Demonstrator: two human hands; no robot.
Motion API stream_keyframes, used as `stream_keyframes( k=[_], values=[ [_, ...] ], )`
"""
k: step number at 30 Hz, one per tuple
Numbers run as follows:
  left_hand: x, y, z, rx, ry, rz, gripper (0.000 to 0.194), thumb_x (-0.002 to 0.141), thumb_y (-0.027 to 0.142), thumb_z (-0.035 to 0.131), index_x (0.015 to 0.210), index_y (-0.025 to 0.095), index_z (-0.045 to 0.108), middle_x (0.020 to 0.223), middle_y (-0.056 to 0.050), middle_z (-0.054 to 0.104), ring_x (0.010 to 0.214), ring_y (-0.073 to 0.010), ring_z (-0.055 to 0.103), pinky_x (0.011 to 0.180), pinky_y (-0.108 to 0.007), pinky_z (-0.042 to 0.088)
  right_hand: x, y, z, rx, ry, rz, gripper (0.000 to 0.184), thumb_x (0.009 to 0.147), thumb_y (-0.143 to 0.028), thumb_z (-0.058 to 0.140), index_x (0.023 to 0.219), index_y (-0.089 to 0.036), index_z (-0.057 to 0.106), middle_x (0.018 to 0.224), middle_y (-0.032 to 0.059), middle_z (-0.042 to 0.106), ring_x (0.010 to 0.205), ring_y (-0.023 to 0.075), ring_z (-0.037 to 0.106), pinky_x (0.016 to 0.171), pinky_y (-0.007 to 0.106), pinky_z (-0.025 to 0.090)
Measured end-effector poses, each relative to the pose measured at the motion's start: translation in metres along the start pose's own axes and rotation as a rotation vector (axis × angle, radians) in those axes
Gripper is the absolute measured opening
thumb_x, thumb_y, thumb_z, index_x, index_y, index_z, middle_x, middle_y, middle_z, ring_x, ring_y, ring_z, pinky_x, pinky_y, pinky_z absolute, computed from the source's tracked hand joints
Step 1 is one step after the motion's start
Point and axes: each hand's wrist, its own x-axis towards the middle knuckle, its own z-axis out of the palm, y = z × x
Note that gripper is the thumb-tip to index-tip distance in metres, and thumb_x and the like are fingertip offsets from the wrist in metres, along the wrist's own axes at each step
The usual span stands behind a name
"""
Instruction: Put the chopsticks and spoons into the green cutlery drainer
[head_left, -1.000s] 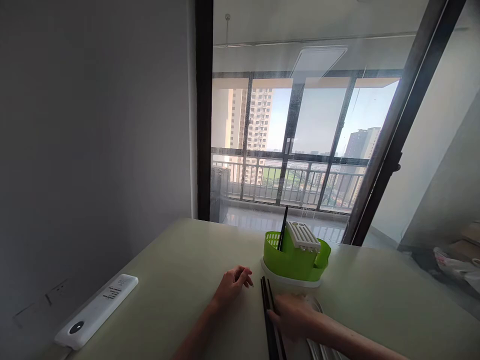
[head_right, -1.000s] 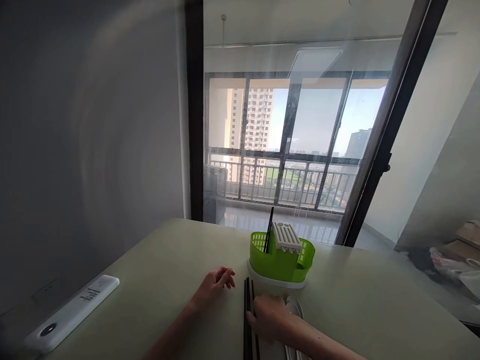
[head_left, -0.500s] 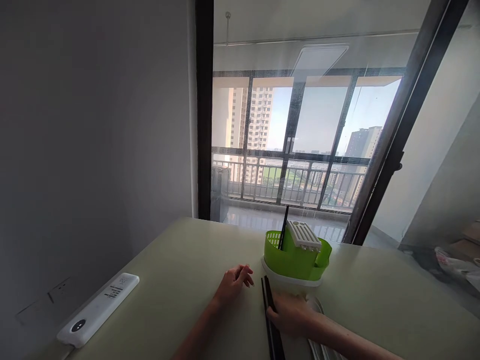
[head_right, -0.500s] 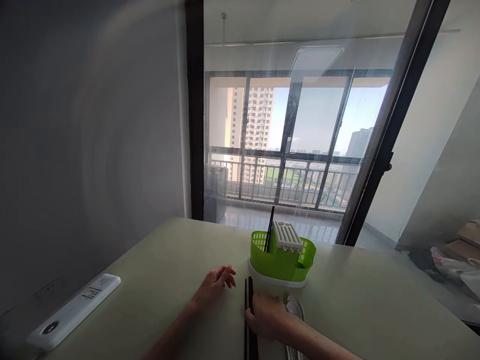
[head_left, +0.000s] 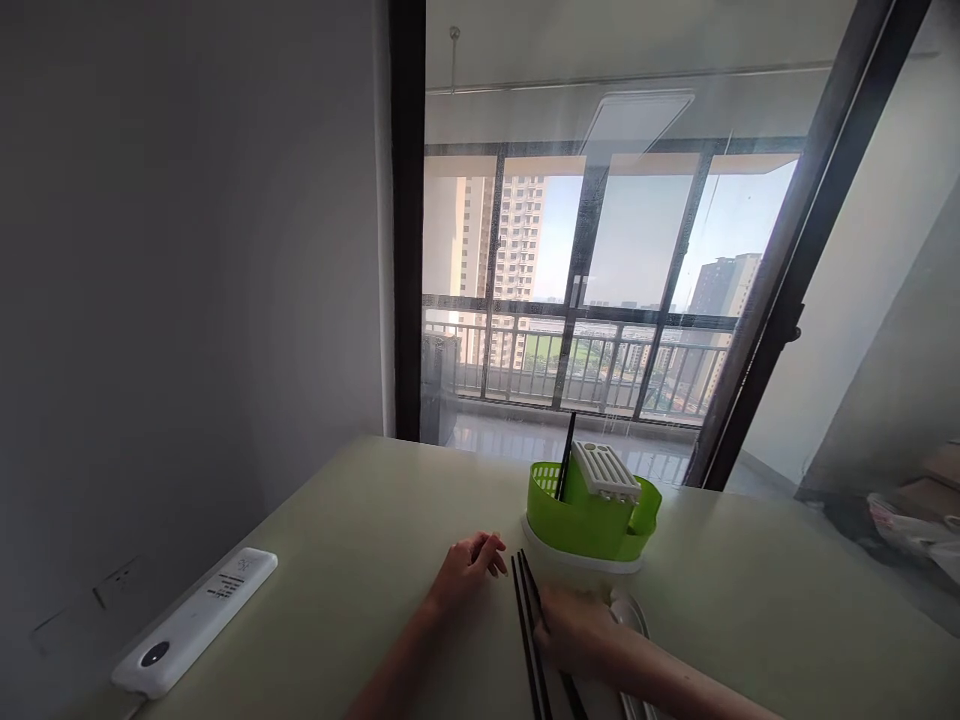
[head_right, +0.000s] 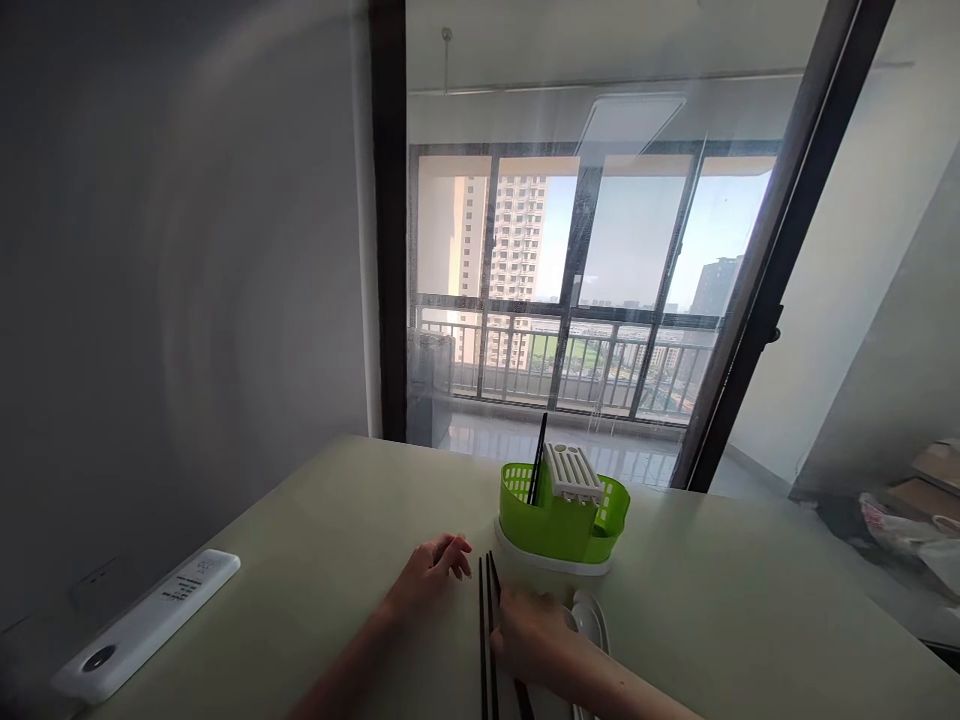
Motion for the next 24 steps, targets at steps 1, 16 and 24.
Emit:
stream_keyframes(
  k=[1, 16, 24],
  values=[
    [0.0, 0.0, 0.0, 0.004, 0.0, 0.003, 0.052, 0.093, 0.068, 0.048, 0.092, 0.021, 0.07, 0.077, -0.004, 0.077, 0.075, -0.0204, 0.068, 0.075, -0.03, 0.051, 0.0, -0.001, 0.0, -0.007, 0.0, 0.011, 0.034, 0.082, -0.021, 0.052, 0.111, -0.015, 0.069, 0.105, 0.0214, 0.076, 0.093, 0.0395, 0.074, 0.074, 0.043, 0.053],
    [-0.005, 0.005, 0.005, 0.096, 0.008, 0.016, 0.044, 0.095, 0.061, 0.052, 0.091, 0.022, 0.072, 0.077, -0.004, 0.076, 0.077, -0.0224, 0.068, 0.074, -0.031, 0.05, -0.011, 0.001, -0.089, 0.099, 0.252, -0.024, 0.021, 0.099, -0.026, 0.037, 0.096, -0.021, 0.056, 0.082, 0.0083, 0.075, 0.073, 0.0244, 0.072, 0.057, 0.029, 0.027],
    [-0.014, 0.023, 0.015, 0.134, 0.008, 0.113, 0.042, 0.099, 0.056, 0.047, 0.095, 0.024, 0.074, 0.098, -0.003, 0.079, 0.092, -0.0226, 0.07, 0.086, -0.029, 0.051, -0.017, 0.0, -0.106, 0.162, 0.57, -0.198, 0.019, 0.101, -0.03, 0.042, 0.084, -0.024, 0.049, 0.071, 0.0006, 0.069, 0.056, 0.017, 0.063, 0.056, 0.027, 0.024]
  ],
)
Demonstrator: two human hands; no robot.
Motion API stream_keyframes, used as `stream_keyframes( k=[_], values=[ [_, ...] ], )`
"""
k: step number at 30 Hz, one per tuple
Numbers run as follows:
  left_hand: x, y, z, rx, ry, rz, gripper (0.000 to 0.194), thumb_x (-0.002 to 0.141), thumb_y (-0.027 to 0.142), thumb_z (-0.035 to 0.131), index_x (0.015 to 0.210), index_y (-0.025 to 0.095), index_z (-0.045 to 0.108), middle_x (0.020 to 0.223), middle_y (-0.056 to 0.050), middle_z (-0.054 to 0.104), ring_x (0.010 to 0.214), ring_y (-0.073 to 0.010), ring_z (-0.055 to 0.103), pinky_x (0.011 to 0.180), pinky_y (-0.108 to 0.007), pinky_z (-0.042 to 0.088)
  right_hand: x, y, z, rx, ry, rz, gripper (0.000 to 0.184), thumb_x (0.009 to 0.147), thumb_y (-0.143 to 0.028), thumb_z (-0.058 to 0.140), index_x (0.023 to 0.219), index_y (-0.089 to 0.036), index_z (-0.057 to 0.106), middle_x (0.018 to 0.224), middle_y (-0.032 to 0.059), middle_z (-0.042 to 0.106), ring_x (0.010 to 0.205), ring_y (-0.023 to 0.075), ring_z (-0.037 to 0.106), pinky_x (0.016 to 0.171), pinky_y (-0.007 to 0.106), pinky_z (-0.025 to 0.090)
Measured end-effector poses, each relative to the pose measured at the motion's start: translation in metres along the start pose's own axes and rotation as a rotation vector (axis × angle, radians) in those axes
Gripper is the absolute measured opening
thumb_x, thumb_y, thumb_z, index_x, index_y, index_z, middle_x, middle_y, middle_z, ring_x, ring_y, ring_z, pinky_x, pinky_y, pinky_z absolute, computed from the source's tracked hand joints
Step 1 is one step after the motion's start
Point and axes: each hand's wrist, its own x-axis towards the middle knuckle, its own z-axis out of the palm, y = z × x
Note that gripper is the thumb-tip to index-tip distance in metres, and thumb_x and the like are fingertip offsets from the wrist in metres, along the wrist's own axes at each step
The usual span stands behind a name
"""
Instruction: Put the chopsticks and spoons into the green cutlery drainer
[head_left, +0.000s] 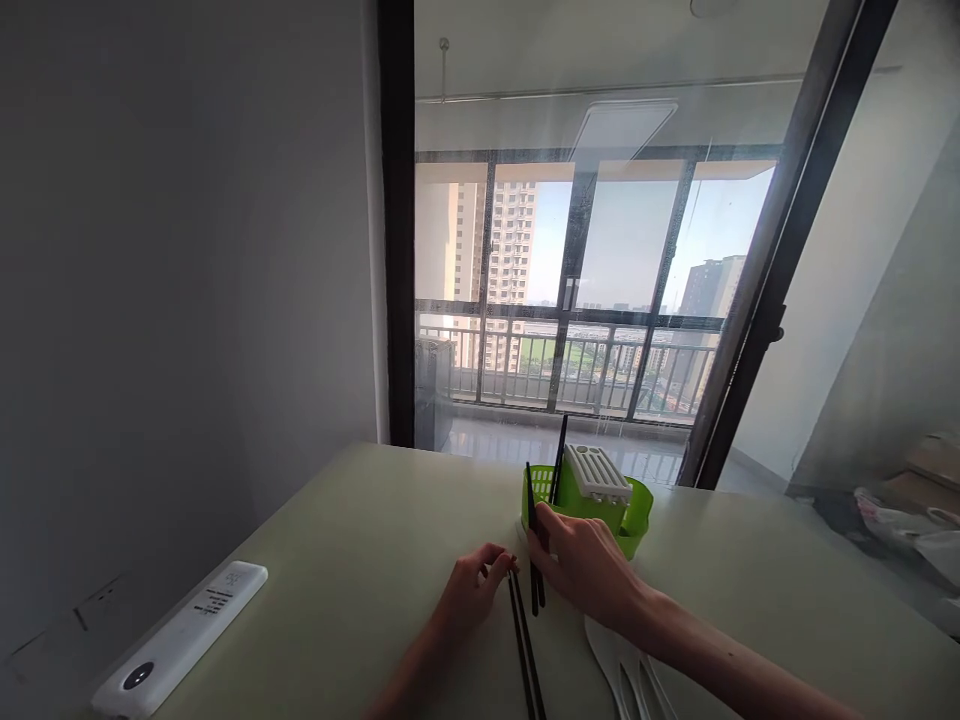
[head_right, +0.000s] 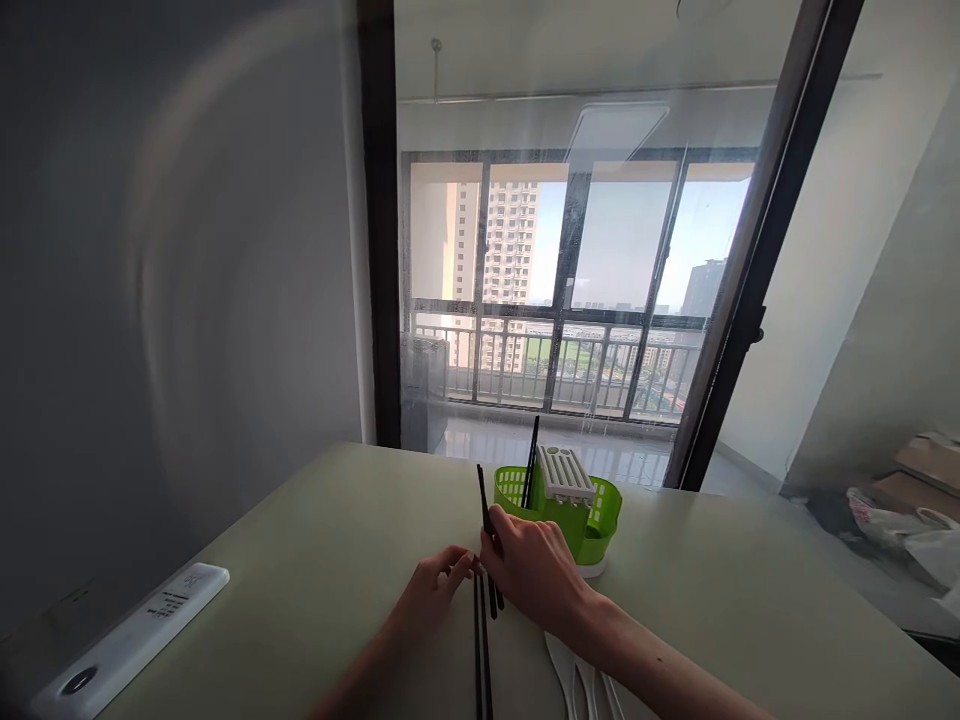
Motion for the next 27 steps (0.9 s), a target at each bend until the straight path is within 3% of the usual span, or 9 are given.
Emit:
stream_keyframes(
  k=[4, 8, 12, 20, 27],
  values=[
    [-0.007, 0.008, 0.01, 0.016, -0.047, 0.093, 0.033, 0.098, 0.045, 0.054, 0.116, 0.026, 0.075, 0.112, -0.001, 0.078, 0.101, -0.021, 0.069, 0.094, -0.027, 0.049, -0.01, 0.005, 0.012, 0.05, 0.002, -0.007, 0.021, 0.101, -0.028, 0.042, 0.081, -0.024, 0.049, 0.071, 0.0001, 0.07, 0.056, 0.0167, 0.062, 0.055, 0.027, 0.025],
    [-0.012, 0.01, 0.022, -0.006, -0.117, 0.11, 0.024, 0.093, 0.039, 0.065, 0.102, 0.024, 0.081, 0.097, -0.001, 0.08, 0.092, -0.0211, 0.07, 0.089, -0.028, 0.05, -0.02, 0.01, 0.02, 0.125, -0.003, 0.007, 0.02, 0.101, -0.029, 0.045, 0.082, -0.024, 0.05, 0.072, -0.001, 0.071, 0.058, 0.0169, 0.064, 0.057, 0.027, 0.029],
    [-0.013, 0.007, 0.028, 0.017, -0.112, 0.097, 0.021, 0.09, 0.039, 0.071, 0.088, 0.024, 0.084, 0.086, -0.002, 0.08, 0.087, -0.0225, 0.071, 0.086, -0.03, 0.05, -0.028, 0.014, 0.026, 0.177, -0.007, -0.006, 0.022, 0.101, -0.031, 0.046, 0.08, -0.025, 0.049, 0.07, -0.0028, 0.067, 0.056, 0.0153, 0.061, 0.057, 0.026, 0.033],
    [-0.013, 0.003, 0.03, -0.017, -0.154, 0.093, 0.019, 0.085, 0.042, 0.079, 0.089, 0.025, 0.086, 0.086, -0.004, 0.078, 0.082, -0.0224, 0.07, 0.083, -0.032, 0.052, -0.051, 0.027, 0.039, 0.313, -0.011, -0.048, 0.015, 0.102, -0.028, 0.046, 0.091, -0.024, 0.055, 0.077, -0.0009, 0.069, 0.058, 0.0145, 0.061, 0.058, 0.025, 0.038],
    [-0.013, -0.002, 0.031, 0.045, -0.19, 0.097, 0.011, 0.082, 0.03, 0.081, 0.092, 0.028, 0.086, 0.085, -0.002, 0.079, 0.084, -0.0221, 0.069, 0.084, -0.032, 0.053, -0.052, 0.032, 0.026, 0.315, 0.015, -0.07, 0.019, 0.104, -0.034, 0.046, 0.091, -0.024, 0.056, 0.074, -0.0011, 0.067, 0.056, 0.014, 0.057, 0.057, 0.025, 0.038]
  ],
)
